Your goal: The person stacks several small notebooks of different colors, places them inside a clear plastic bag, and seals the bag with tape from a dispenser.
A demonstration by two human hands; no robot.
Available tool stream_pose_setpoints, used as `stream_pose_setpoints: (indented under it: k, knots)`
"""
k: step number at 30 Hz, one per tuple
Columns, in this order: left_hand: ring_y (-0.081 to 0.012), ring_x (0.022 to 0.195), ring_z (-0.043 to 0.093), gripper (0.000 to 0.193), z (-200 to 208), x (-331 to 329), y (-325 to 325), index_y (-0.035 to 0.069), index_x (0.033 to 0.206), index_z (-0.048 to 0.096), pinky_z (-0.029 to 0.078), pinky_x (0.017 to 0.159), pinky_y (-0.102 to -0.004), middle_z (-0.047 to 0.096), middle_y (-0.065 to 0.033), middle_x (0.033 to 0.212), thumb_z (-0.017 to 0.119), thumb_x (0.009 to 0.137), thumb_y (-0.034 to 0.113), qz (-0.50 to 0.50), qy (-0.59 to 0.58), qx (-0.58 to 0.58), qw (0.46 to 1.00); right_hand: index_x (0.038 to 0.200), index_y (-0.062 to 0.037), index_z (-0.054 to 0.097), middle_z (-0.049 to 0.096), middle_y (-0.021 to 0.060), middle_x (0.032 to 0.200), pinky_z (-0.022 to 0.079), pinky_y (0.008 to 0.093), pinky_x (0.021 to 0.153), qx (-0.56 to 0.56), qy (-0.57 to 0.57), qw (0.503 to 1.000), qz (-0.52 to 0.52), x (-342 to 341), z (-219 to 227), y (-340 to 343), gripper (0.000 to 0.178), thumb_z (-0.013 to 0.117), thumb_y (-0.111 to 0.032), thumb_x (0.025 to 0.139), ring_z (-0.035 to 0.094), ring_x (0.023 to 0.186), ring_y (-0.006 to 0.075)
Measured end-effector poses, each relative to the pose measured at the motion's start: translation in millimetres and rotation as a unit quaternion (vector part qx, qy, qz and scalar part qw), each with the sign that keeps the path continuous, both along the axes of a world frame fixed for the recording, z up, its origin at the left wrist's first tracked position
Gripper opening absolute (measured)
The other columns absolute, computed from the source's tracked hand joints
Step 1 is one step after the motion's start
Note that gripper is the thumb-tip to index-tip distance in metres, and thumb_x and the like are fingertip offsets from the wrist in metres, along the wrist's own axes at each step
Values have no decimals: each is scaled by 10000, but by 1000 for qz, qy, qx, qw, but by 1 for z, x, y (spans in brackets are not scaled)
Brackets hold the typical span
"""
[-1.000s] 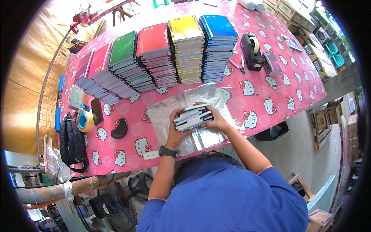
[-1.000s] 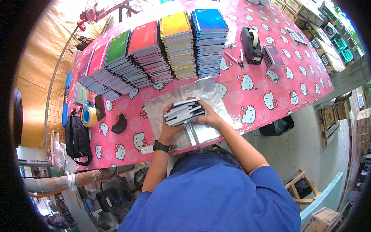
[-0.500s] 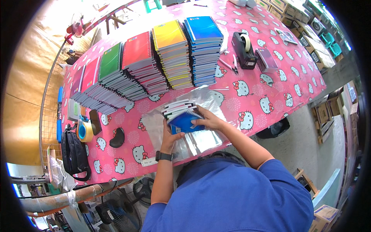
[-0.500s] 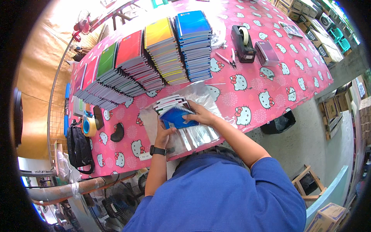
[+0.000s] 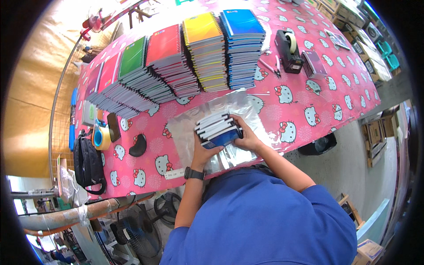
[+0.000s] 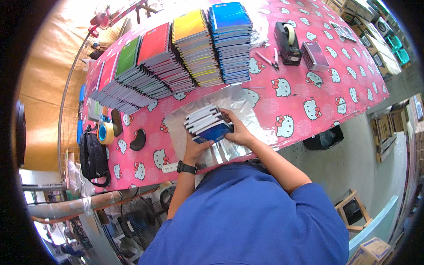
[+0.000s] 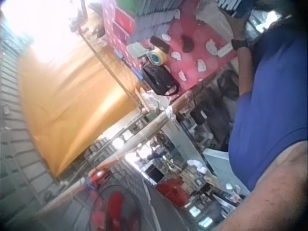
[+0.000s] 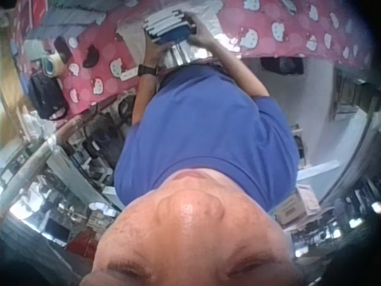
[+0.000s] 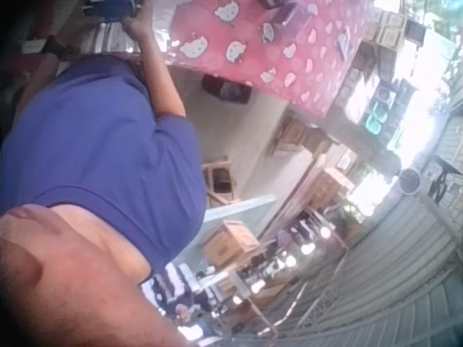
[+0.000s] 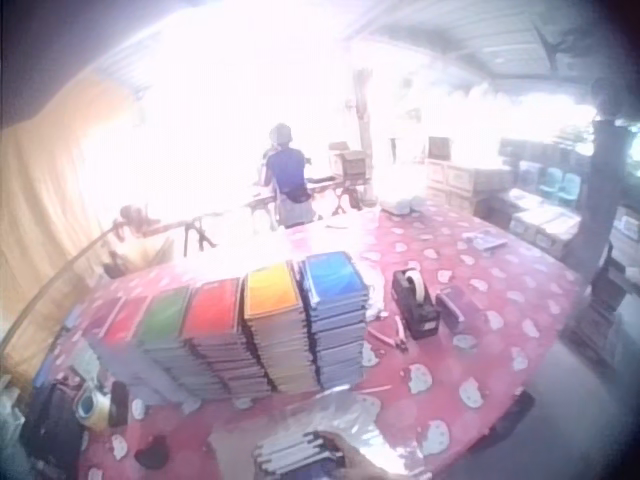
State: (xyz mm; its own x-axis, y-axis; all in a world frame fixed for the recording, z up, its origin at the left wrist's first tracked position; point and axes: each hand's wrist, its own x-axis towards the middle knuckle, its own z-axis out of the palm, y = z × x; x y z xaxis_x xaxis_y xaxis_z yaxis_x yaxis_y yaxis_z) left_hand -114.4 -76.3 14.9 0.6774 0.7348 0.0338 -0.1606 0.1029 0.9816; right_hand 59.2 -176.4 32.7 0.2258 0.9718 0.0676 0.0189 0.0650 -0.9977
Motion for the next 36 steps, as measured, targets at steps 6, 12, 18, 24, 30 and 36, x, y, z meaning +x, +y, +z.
stream_pose_setpoints:
  k: [6, 12, 18, 24, 30, 36]
  knots:
    - [-220, 1105, 475, 856, 22, 3, -7, 41, 1262, 296, 385, 960, -345, 484, -111, 1177, 812, 582, 91, 29, -25, -21, 999, 1307, -20, 281, 465, 141, 1173, 311, 321, 990, 24, -5, 1000, -8, -1, -13, 9, 789, 596, 15, 585, 425, 1139, 218]
    - [-226, 1181, 423, 743, -2, -25, -1, -16, 1294, 298, 338, 995, -339, 452, -135, 1247, 727, 688, 26, 38, -22, -48, 998, 1229, -27, 338, 490, 124, 1148, 343, 317, 958, -42, 44, 997, 37, 2, 6, 5, 731, 710, 13, 601, 463, 1089, 206]
    - [-185, 1061, 520, 563, -14, -38, -10, -14, 1203, 429, 421, 886, -283, 550, -136, 1119, 707, 716, 17, 139, 28, 24, 990, 1288, -1, 295, 505, 126, 1141, 357, 299, 942, -53, 26, 995, 80, 6, 17, 20, 817, 704, -3, 581, 472, 1055, 181]
    - [-137, 627, 588, 268, 43, -51, -12, -4, 971, 604, 467, 587, -254, 618, -48, 731, 689, 717, 0, 175, 250, 124, 944, 1340, -1, 262, 514, 115, 1154, 358, 280, 940, -56, 9, 991, 119, 10, 16, 19, 899, 698, -19, 555, 475, 1047, 160]
    - [-177, 925, 577, 432, 106, -26, 8, 64, 1098, 598, 474, 719, -269, 569, -93, 1078, 730, 687, 74, 26, 142, 445, 884, 1270, -10, 346, 499, 106, 1136, 356, 300, 946, -39, 63, 994, 76, -9, 24, 22, 813, 749, -51, 565, 464, 1070, 193]
    - [-235, 1189, 372, 1050, 48, -39, -9, 45, 1360, 207, 317, 1003, -380, 367, -126, 1265, 849, 537, 166, 118, -20, 124, 985, 1237, -31, 369, 491, 73, 1125, 335, 289, 959, -8, 62, 994, 90, -21, 23, 11, 772, 743, -20, 561, 453, 1086, 172]
